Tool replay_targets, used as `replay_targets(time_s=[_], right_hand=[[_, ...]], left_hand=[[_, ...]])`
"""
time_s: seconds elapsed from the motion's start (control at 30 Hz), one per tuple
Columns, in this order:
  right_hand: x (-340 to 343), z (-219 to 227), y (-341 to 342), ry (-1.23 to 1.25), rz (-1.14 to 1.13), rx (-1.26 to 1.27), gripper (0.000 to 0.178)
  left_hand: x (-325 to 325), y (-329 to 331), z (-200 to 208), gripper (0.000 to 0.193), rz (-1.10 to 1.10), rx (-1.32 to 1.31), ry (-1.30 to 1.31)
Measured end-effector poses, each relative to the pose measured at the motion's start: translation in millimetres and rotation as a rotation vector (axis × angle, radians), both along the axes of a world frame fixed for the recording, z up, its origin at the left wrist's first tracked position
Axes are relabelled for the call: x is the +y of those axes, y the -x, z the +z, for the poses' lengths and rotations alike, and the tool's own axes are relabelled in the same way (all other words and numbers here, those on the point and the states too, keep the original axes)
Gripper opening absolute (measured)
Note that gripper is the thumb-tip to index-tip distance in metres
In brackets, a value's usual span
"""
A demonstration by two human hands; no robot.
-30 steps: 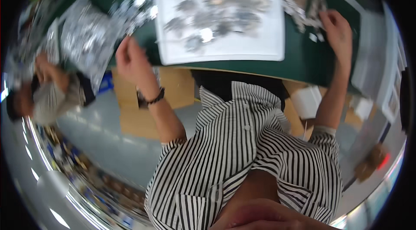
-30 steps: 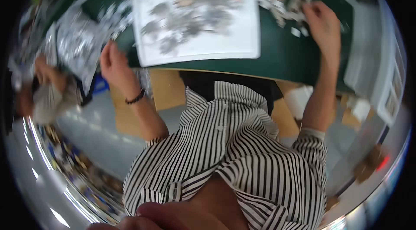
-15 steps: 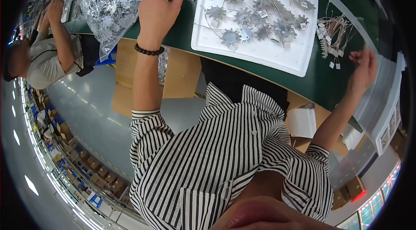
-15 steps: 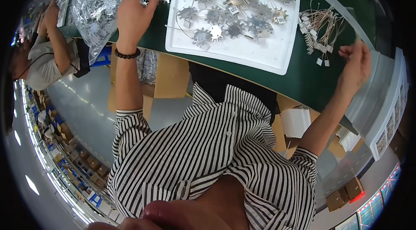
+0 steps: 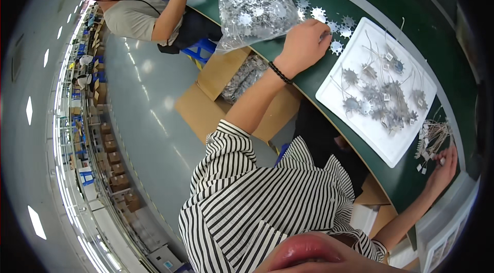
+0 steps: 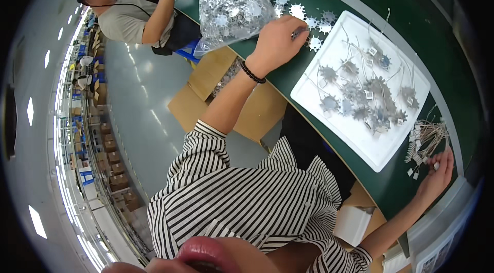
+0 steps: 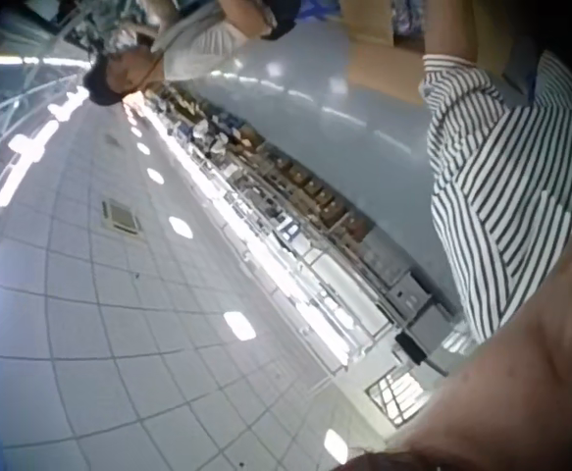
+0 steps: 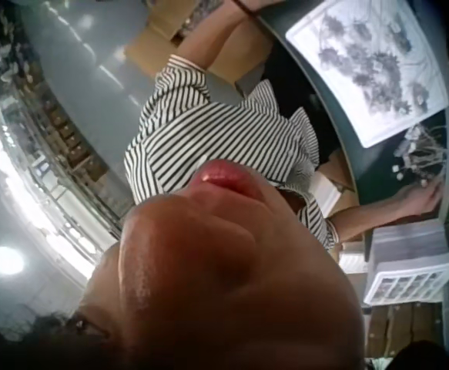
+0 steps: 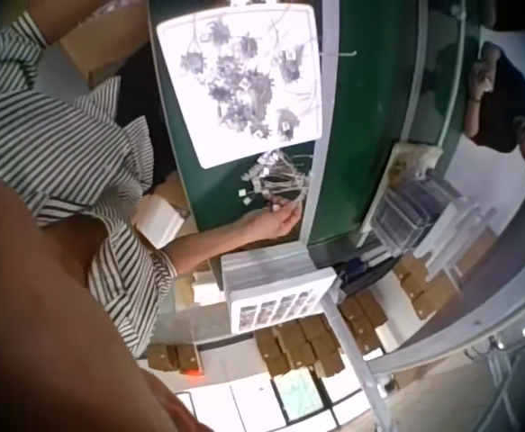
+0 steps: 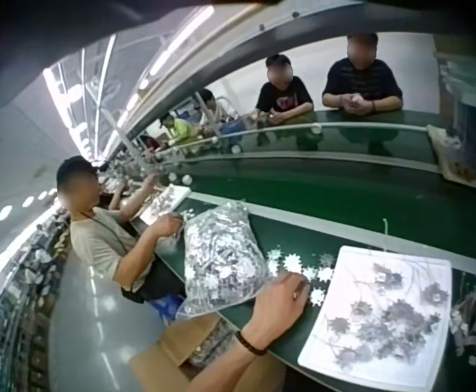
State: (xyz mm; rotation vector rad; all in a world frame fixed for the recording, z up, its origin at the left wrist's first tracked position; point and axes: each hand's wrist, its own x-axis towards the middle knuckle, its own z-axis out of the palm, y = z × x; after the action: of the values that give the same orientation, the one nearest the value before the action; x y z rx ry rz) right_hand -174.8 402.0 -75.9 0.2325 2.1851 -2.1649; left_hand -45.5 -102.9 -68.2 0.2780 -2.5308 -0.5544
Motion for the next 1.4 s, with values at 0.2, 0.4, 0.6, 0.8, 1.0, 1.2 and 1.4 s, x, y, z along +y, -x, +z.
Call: replay_targets(time_s=[0.2, 0.4, 0.6, 0.8, 1.0, 1.2, 1.4], right_hand=[[-17.2, 30.2, -23.9, -0.636, -0.290, 0.464, 0.032], [-117.8, 55.4, -45.9, -0.115, -0.106, 0.172, 0.028], [-176.4, 72.4, -69.2, 0.349, 0.389, 0.137, 0.016], [-202.2, 69.6, -85.9, 0.472, 0.455, 0.022, 0.013], [-211.6, 74.2, -106.1, 0.383, 0.447, 0.103, 0.012], [-216.6, 73.3, -107.6, 0.292, 0.503, 0.095, 0.012], [-220.8, 70.3, -102.9, 0.292, 0.443, 0.101, 0.011]], left_hand=[[6.6, 0.8, -1.5, 0.013, 0.150, 0.275, -0.157], [39.0, -25.1, 54.5, 0.021, 0.236, 0.368, -0.850], [87.8, -8.1, 48.4, 0.027, -0.071, 0.315, -1.229], [138.7, -4.8, 52.8, 0.027, -0.155, 0.244, -1.503], [143.1, -4.8, 58.5, 0.028, -0.273, 0.305, -1.750], [134.7, -9.0, 58.5, 0.028, -0.309, 0.306, -1.697], [136.3, -5.6, 59.8, 0.027, -0.306, 0.317, -1.698]])
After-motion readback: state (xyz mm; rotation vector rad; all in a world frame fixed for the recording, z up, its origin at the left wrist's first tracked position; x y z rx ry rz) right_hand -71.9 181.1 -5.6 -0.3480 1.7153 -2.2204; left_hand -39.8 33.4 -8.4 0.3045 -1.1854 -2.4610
